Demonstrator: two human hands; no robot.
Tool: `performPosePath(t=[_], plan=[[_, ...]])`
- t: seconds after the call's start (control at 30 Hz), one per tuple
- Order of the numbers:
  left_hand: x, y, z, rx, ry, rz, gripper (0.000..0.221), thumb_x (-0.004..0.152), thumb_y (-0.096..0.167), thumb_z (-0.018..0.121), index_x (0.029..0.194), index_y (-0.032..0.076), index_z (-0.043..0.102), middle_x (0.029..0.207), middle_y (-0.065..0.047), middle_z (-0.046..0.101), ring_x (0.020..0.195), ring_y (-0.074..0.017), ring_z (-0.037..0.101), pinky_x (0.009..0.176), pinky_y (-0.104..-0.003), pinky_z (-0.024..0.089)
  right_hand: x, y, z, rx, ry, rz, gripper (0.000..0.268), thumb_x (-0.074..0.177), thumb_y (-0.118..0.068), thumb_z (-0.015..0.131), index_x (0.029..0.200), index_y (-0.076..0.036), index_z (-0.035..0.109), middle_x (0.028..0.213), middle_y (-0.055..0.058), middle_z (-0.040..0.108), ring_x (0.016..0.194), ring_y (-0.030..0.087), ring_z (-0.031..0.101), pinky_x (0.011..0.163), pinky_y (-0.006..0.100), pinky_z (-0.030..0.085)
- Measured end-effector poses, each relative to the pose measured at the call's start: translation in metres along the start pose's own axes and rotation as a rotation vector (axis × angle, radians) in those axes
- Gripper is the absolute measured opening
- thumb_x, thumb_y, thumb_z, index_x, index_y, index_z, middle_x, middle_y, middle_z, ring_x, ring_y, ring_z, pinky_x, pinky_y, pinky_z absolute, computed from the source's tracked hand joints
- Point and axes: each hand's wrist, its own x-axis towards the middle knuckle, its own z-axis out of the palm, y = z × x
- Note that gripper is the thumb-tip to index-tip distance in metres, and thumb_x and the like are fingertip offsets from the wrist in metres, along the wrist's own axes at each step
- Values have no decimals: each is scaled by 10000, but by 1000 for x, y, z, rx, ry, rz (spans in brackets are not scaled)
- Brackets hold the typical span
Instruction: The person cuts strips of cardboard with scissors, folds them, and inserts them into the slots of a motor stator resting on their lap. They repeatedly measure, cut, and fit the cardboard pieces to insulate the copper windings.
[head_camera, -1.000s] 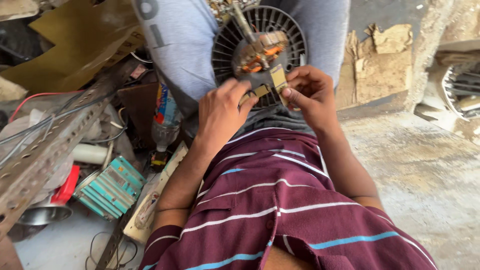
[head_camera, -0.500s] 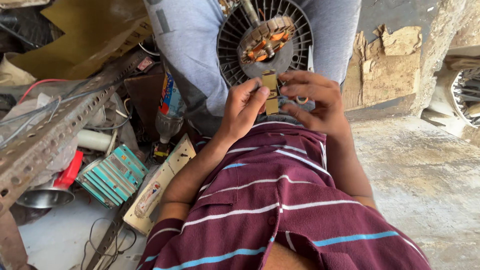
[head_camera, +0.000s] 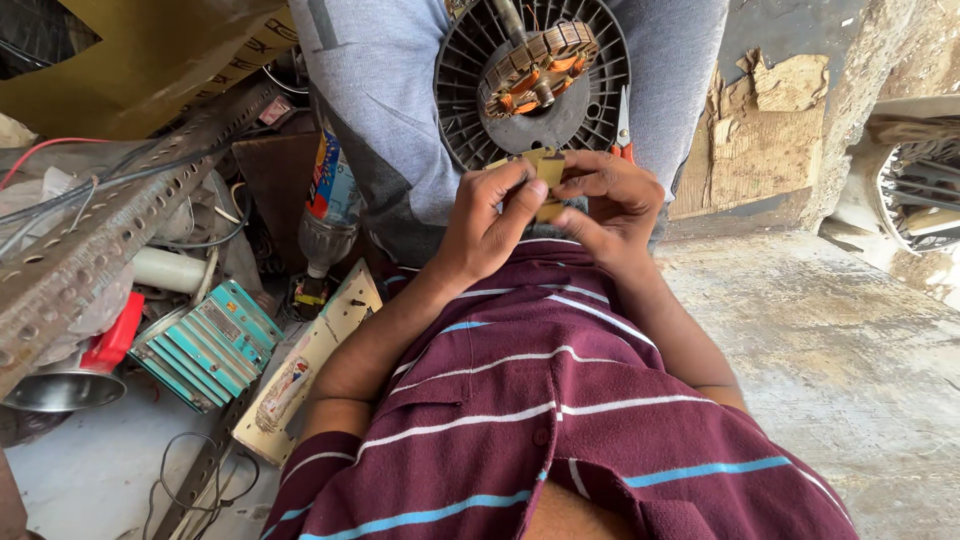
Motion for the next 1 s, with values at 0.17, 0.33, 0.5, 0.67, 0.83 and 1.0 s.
performPosePath(t=[0.17, 0.33, 0.5, 0.67, 0.83, 1.0], plan=[[-3, 4, 5, 78, 80, 247, 480, 1063, 401, 661, 1295, -4, 547, 1187, -120, 571, 895, -133, 576, 717, -270, 468, -7, 4, 10, 240, 172, 124, 161, 956, -42, 822, 1034, 36, 704, 1119, 135, 714, 999, 160, 698, 936, 284, 573], [-3, 5, 8, 86, 134, 213, 296, 1075, 283, 669, 1215, 30, 608, 1146, -74, 616, 858, -137, 585, 723, -272, 494, -5, -15, 16, 251, 174, 201, 343, 933, -13, 803, 1192, -16, 578, 1134, 78, 668, 1045, 139, 694, 955, 267, 581], [-5, 9, 6, 165, 127, 202, 227, 1072, 227, 679, 1178, 36, 618, 1111, -64, 639, 879, -149, 616, 713, -265, 503, 1, -22, 11, 301, 77, 192, 324, 963, -2, 751, 1262, 56, 642, 1234, 140, 710, 1117, 172, 709, 983, 278, 588], [-5, 13, 8, 205, 120, 193, 191, 1076, 206, 666, 1154, 37, 627, 1086, -64, 648, 865, -146, 641, 740, -287, 517, 1, -19, 3, 168, 105, 189, 176, 989, 43, 757, 1148, 84, 692, 1128, 142, 727, 1025, 173, 722, 910, 289, 620], [-4, 16, 9, 202, 133, 192, 168, 1066, 193, 678, 1118, 37, 639, 1032, -60, 649, 838, -144, 622, 725, -286, 509, -3, -22, 5, 111, 135, 233, 126, 983, 30, 759, 1079, 93, 707, 1034, 135, 736, 926, 164, 735, 857, 296, 641], [-4, 16, 9, 189, 133, 198, 158, 1065, 184, 686, 1092, 37, 633, 1011, -54, 650, 834, -140, 614, 697, -269, 505, -1, -25, 6, 62, 115, 201, 127, 985, 21, 764, 1078, 91, 714, 1017, 145, 744, 948, 159, 735, 881, 293, 635]])
